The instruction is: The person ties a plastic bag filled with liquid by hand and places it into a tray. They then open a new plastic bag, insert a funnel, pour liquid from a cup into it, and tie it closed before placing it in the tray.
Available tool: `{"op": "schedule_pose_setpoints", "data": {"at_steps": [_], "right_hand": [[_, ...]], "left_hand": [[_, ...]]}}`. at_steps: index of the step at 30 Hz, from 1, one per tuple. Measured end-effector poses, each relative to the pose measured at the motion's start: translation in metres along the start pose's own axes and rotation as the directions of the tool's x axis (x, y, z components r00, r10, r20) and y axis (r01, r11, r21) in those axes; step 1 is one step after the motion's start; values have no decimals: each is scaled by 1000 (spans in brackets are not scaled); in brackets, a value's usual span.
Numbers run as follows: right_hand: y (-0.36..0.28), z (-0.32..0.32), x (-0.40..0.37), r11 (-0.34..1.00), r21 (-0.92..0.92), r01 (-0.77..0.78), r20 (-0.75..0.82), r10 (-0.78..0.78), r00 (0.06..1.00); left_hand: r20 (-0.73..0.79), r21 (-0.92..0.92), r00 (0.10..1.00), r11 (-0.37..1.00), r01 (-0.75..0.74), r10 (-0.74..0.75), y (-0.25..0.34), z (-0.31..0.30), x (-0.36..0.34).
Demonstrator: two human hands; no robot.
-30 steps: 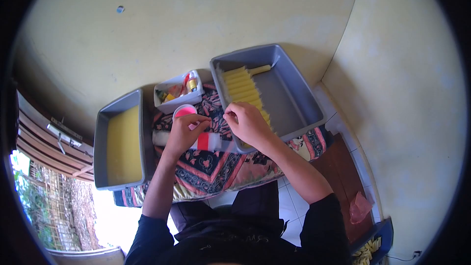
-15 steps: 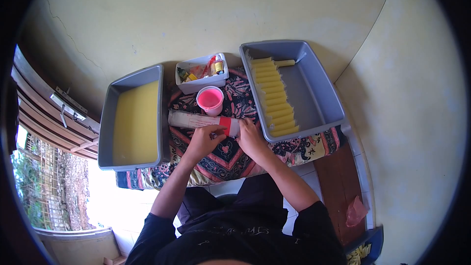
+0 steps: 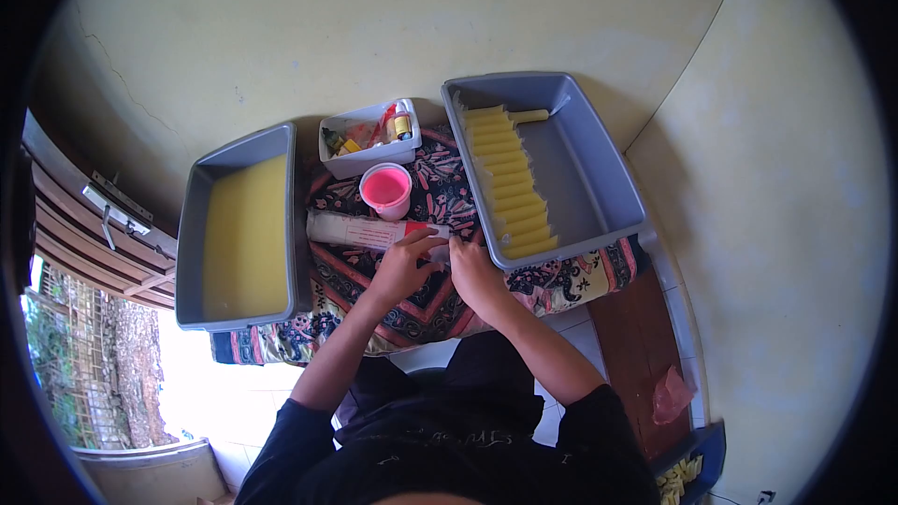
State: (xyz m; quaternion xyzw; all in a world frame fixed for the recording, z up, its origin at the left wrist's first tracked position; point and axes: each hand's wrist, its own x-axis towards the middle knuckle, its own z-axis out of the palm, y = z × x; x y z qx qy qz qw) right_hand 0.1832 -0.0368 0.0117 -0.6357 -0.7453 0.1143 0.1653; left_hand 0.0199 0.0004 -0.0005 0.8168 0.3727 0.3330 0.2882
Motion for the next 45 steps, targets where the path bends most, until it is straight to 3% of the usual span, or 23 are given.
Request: {"op": "schedule_pose_setpoints", "data": {"at_steps": [2,6,8,9,17,24,29,32,34,38,39,40,41,43,45], "right_hand": [[3,3,0,997,-7,81,-116,-82,990],[-10,-10,3,999,-26,19,-24,-20,1000],[-4,4,4,996,1,94,-203,-91,975],[-7,3,3,995,1,95,-203,-93,975],[-31,-33,-3,921,316,229,-403,-88,911],[-21,-71,6,803,572,169,-375,73,924],[-10,-94,11,793,591,149,-383,113,917],[-9,-106,14,740,663,109,-354,181,918],[-8,-103,14,750,650,120,-368,173,914],[-5,-103,19,791,588,170,-421,119,899],[-4,-104,19,790,589,169,-418,119,901],[-4,-106,19,750,647,136,-410,193,892],[-4,-109,19,705,702,104,-395,264,880],[-9,-131,16,650,754,88,-376,319,870],[-10,-145,14,603,790,106,-354,308,883]], "left_hand": [[15,11,1000,1000,-2,2,0,-1,3],[30,-36,1000,999,1,0,-5,-3,8],[42,-54,999,998,17,-15,-6,-3,8],[61,-38,997,998,40,-38,-7,-3,8],[-17,-53,991,990,128,-129,-37,9,2],[-50,-40,993,994,106,-108,-34,8,3],[-44,-57,984,983,172,-174,-33,10,3],[-93,-11,995,999,46,-47,-37,12,1],[-21,-91,977,973,211,-214,-27,9,2],[-59,-34,984,985,168,-170,-26,9,1],[19,-62,965,963,263,-262,-14,3,3],[98,-82,933,931,355,-347,-9,-1,4],[97,-83,932,930,357,-349,-18,5,1],[-124,23,992,1000,6,-3,-37,19,-5],[-66,-6,996,998,59,-59,-35,18,-6]]}}
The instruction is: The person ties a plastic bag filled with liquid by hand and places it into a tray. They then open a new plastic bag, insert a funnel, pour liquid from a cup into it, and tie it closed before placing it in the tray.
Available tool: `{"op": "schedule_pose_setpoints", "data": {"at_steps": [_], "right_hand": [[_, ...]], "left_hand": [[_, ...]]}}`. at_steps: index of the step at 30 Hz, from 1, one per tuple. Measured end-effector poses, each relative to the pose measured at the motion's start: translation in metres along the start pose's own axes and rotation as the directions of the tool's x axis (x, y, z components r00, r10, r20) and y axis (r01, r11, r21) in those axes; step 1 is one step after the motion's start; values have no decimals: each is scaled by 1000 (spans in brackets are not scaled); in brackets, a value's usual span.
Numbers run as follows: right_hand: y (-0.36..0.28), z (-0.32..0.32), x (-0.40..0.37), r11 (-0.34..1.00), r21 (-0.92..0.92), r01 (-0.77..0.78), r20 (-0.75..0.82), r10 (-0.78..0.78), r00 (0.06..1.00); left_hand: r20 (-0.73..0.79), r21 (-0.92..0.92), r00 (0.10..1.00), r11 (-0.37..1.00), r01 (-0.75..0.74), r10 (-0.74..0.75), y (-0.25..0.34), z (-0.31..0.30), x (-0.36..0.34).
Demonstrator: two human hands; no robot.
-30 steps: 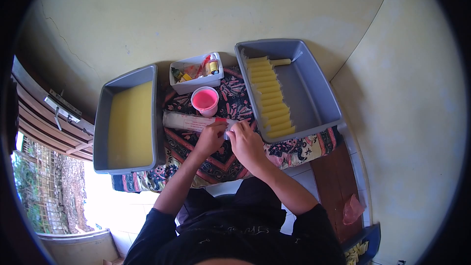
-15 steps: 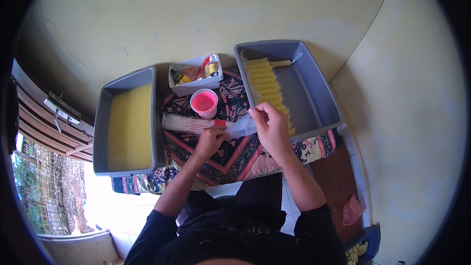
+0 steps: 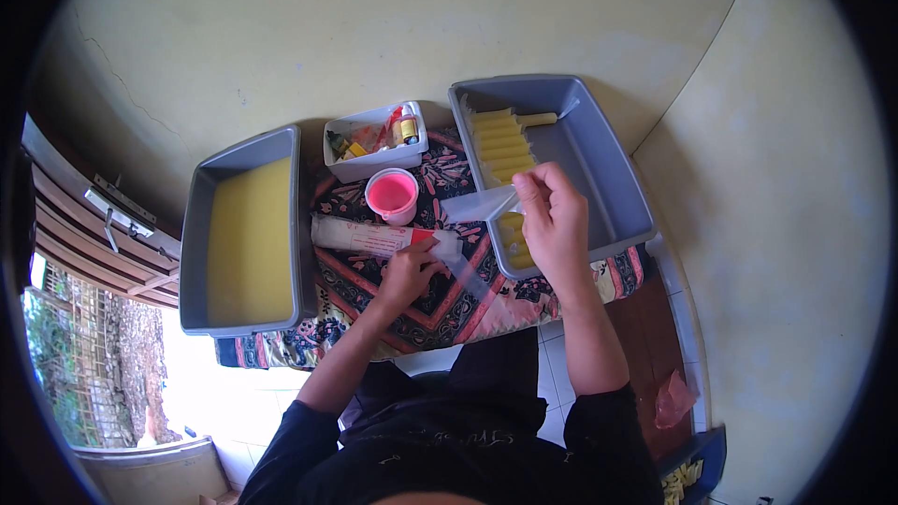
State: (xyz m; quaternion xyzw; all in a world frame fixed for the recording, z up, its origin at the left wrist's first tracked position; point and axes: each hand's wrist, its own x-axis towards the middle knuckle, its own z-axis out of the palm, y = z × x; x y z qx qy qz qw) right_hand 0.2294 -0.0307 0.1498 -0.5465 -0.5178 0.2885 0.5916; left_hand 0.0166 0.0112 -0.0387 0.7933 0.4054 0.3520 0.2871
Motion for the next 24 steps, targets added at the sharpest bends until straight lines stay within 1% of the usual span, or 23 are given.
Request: {"op": "schedule_pose_setpoints", "data": {"at_steps": [1,2,4,5,7,8,10,11,12,13,14,16,17,19,20,21,22,23,24], "right_hand": [[-2,0,-1,999,31,-16,45,15,999],[-2,1,-3,1000,27,-14,41,13,999],[2,4,-8,993,85,-82,169,67,983],[9,4,-9,987,139,-78,231,44,972],[11,8,-11,982,167,-91,269,43,962],[12,10,-12,975,197,-107,299,44,953],[14,12,-12,967,222,-127,327,48,944],[16,14,-12,960,244,-140,363,44,931],[17,16,-12,952,263,-153,400,37,916],[17,19,-13,952,265,-152,401,35,915],[17,22,-14,962,239,-135,405,27,914],[19,26,-15,971,209,-113,407,19,913],[22,27,-16,975,193,-109,442,13,897],[22,29,-19,982,149,-117,496,28,868],[21,31,-21,982,146,-119,491,32,870],[21,32,-22,989,113,-91,518,19,855],[21,35,-23,995,81,-58,547,4,837],[24,40,-25,983,142,-116,553,19,833],[30,46,-28,983,140,-121,557,23,830]], "left_hand": [[57,-20,997,998,58,-57,6,-3,0],[59,-24,997,998,53,-52,12,-6,2],[144,-101,963,965,244,-228,25,-14,5],[141,-103,963,964,244,-229,27,-16,6],[81,-121,986,981,154,-145,30,-23,7],[83,-118,986,981,156,-147,31,-26,9],[-34,-47,997,996,-70,69,31,-34,13],[-32,-44,997,997,-71,69,31,-38,13],[-17,-48,1000,999,6,-7,30,-42,14],[-3,-51,996,995,85,-85,29,-46,14],[-6,-50,996,995,84,-84,29,-48,14],[-65,-71,989,989,130,-134,31,-52,15],[-65,-73,989,989,127,-132,33,-53,15],[-167,-143,979,985,92,-116,41,-57,12],[-161,-147,980,985,91,-115,42,-56,9],[-101,-344,972,924,165,-212,42,-55,6],[-26,-522,956,820,237,-293,43,-55,6],[-29,-524,956,819,235,-293,44,-55,5],[9,-674,965,711,200,-263,48,-57,2]]}}
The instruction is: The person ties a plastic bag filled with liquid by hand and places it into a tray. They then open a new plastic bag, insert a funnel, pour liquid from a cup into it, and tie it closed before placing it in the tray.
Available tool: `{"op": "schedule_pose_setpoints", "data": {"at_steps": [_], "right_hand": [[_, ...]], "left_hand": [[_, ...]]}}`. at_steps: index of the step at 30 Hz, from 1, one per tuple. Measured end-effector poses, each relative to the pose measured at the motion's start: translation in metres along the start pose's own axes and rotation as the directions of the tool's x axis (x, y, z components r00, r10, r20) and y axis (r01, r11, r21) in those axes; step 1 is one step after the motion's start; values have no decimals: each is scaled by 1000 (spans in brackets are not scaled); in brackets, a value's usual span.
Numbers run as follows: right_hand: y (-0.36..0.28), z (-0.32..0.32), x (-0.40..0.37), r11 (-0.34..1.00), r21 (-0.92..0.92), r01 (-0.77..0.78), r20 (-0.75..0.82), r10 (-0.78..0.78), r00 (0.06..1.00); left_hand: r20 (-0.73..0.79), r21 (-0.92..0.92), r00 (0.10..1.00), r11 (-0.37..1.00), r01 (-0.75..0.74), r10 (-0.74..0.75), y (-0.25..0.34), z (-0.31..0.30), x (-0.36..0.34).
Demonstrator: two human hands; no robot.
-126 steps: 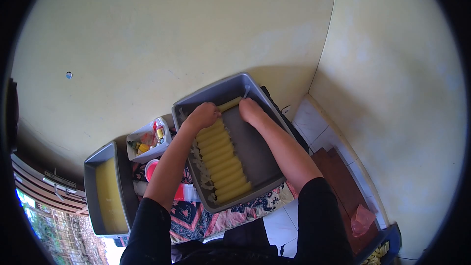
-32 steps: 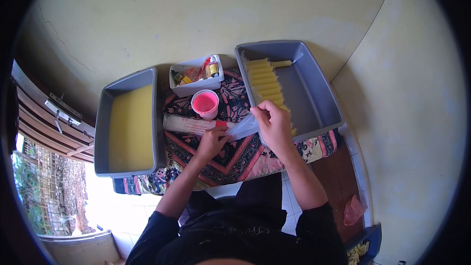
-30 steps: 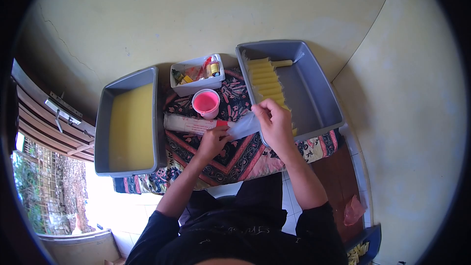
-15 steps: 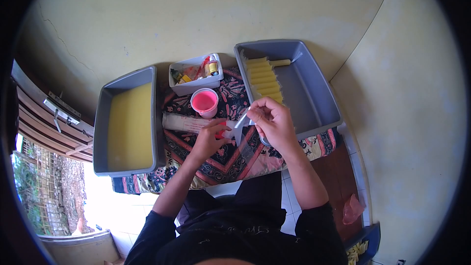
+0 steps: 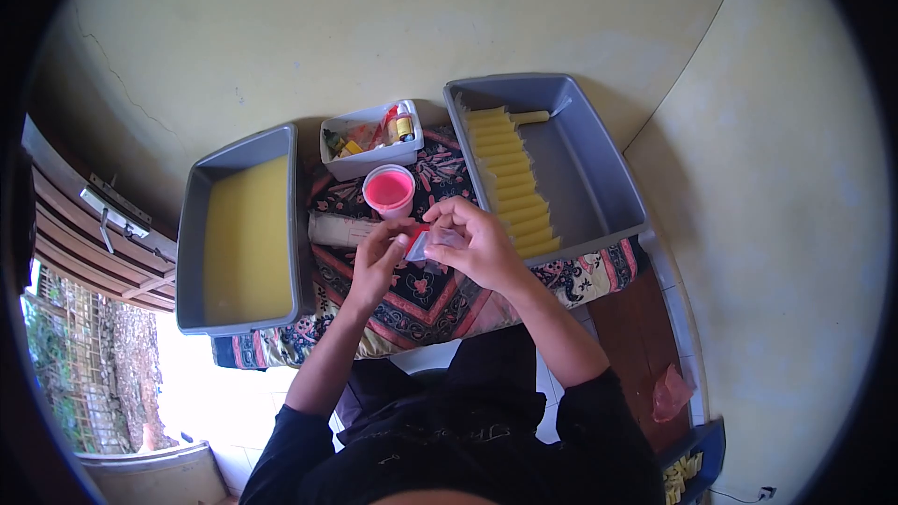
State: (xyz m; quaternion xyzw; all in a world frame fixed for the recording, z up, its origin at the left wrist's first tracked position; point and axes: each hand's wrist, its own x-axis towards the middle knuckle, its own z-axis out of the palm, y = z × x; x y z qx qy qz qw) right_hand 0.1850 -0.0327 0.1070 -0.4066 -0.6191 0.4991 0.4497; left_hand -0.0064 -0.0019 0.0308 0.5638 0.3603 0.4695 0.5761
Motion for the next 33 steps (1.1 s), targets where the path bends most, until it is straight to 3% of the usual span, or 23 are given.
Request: {"op": "schedule_pose_setpoints", "data": {"at_steps": [1,2,4,5,8,12,16,18,19,21,25,27,28,30,33], "right_hand": [[8,5,2,997,72,34,11,-35,999],[11,9,4,987,145,68,22,-72,997],[13,16,8,990,123,74,31,-78,996],[17,19,9,991,99,95,19,-97,995],[21,26,11,986,127,105,1,-106,994],[14,26,11,971,207,121,-63,-110,992],[20,26,11,948,269,168,-158,-129,979],[18,25,9,965,234,122,-124,-95,988],[19,25,8,965,234,119,-129,-91,987],[21,28,6,970,220,104,-78,-89,993],[17,29,9,979,176,99,17,-103,995],[17,32,11,978,178,109,15,-113,993],[17,32,12,978,177,110,18,-114,993],[18,32,15,953,282,113,-31,-108,994],[25,29,21,952,279,126,-108,-99,989]], "left_hand": [[47,-186,999,983,-2,11,3,0,-3],[40,-185,999,983,-4,11,6,-1,-6],[156,-230,974,965,-124,162,12,-5,-12],[150,-226,976,966,-124,161,14,-6,-17],[75,-99,997,995,0,8,20,-7,-29],[-10,-97,998,993,68,-69,16,-14,-41],[0,-65,990,988,143,-144,17,-12,-54],[14,-204,1000,979,10,-7,12,-11,-56],[19,-205,1000,979,14,-11,11,-10,-55],[36,-421,998,907,-33,52,11,-12,-54],[27,-435,999,899,44,-35,16,-15,-53],[5,-209,993,972,112,-114,16,-15,-51],[2,-209,994,972,110,-112,16,-15,-50],[-59,-163,996,985,50,-60,16,-13,-49],[-55,-160,996,985,58,-68,11,-15,-48]]}}
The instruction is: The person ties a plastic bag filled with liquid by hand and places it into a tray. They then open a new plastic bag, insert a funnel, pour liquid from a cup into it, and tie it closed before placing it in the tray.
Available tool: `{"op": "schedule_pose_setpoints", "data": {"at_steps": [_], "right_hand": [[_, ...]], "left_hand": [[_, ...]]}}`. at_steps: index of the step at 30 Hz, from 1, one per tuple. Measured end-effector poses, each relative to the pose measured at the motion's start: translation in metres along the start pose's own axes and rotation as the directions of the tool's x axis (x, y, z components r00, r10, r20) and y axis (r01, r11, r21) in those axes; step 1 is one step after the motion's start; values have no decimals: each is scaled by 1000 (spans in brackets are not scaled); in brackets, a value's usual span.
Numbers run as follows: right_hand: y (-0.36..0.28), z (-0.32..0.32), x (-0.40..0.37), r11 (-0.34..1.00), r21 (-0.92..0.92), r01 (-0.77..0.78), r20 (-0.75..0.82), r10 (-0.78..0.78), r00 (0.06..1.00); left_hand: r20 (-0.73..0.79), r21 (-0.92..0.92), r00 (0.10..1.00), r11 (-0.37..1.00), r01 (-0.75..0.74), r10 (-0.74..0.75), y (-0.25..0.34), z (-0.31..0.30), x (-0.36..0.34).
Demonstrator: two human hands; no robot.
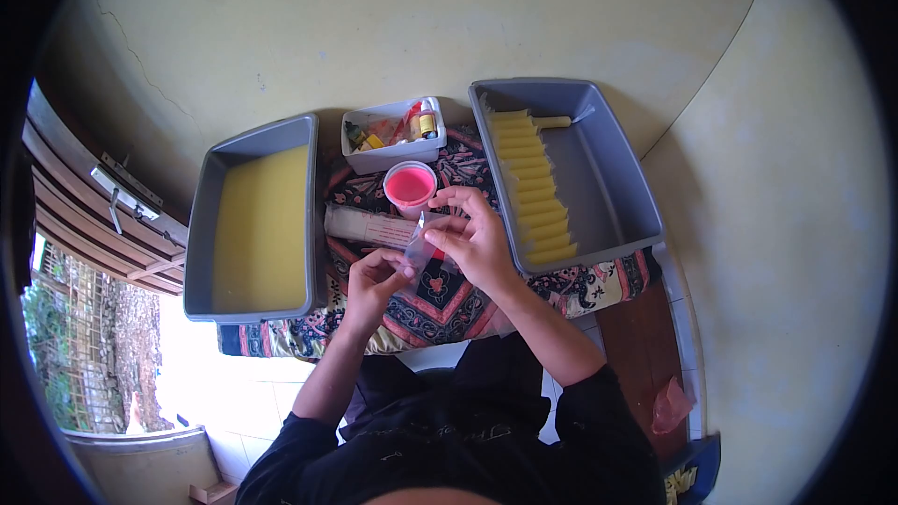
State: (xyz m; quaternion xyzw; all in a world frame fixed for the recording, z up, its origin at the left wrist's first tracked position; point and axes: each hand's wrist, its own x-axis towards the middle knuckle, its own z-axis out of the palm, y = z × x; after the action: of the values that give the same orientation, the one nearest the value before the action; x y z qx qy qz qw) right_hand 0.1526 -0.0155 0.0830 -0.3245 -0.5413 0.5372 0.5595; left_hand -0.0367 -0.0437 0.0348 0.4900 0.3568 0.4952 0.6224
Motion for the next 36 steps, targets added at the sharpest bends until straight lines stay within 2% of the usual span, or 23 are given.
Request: {"op": "schedule_pose_setpoints", "data": {"at_steps": [1,3,7,9,16,18,19,21,22,24,25,27,28,30,31,34,36], "right_hand": [[0,1,1,1000,1,-2,2,2,1000],[1,5,3,998,-37,48,24,-47,999],[-3,16,4,989,-148,-13,49,20,999],[4,18,5,978,-208,31,57,-20,998],[6,21,9,933,-352,70,97,-37,995],[4,20,15,876,-480,46,82,-7,997],[8,19,19,876,-480,46,84,-6,996],[26,15,30,737,-661,145,55,-145,988],[33,15,34,737,-659,146,57,-145,988],[45,15,41,623,-732,274,145,-251,957],[51,14,43,624,-731,277,148,-251,957],[58,15,45,490,-824,286,178,-255,950],[59,16,47,490,-822,291,183,-255,949],[61,16,50,583,-793,176,114,-141,983],[63,15,52,583,-792,180,119,-141,983],[66,15,55,574,-784,236,124,-226,966],[64,15,56,583,-756,299,132,-312,941]], "left_hand": [[-2,0,1000,1000,1,-1,1,0,1],[6,113,999,993,-44,43,5,1,6],[-45,69,999,997,-20,23,20,1,18],[-74,174,997,985,-12,25,24,2,22],[-149,45,986,996,-74,80,11,-5,25],[-237,70,968,995,-67,82,9,-9,25],[-239,69,968,995,-68,82,8,-10,24],[-241,42,964,994,-106,113,9,-13,24],[-243,43,963,993,-106,114,9,-15,23],[-234,18,967,994,-104,105,10,-17,22],[-237,19,966,994,-106,107,12,-18,21],[-231,17,965,992,-122,123,15,-20,20],[-236,17,964,992,-125,126,17,-20,20],[-231,27,964,992,-126,129,20,-22,18],[-235,27,963,991,-129,132,21,-23,18],[-241,33,963,993,-117,121,23,-25,17],[-267,124,952,985,-118,148,23,-28,17]]}}
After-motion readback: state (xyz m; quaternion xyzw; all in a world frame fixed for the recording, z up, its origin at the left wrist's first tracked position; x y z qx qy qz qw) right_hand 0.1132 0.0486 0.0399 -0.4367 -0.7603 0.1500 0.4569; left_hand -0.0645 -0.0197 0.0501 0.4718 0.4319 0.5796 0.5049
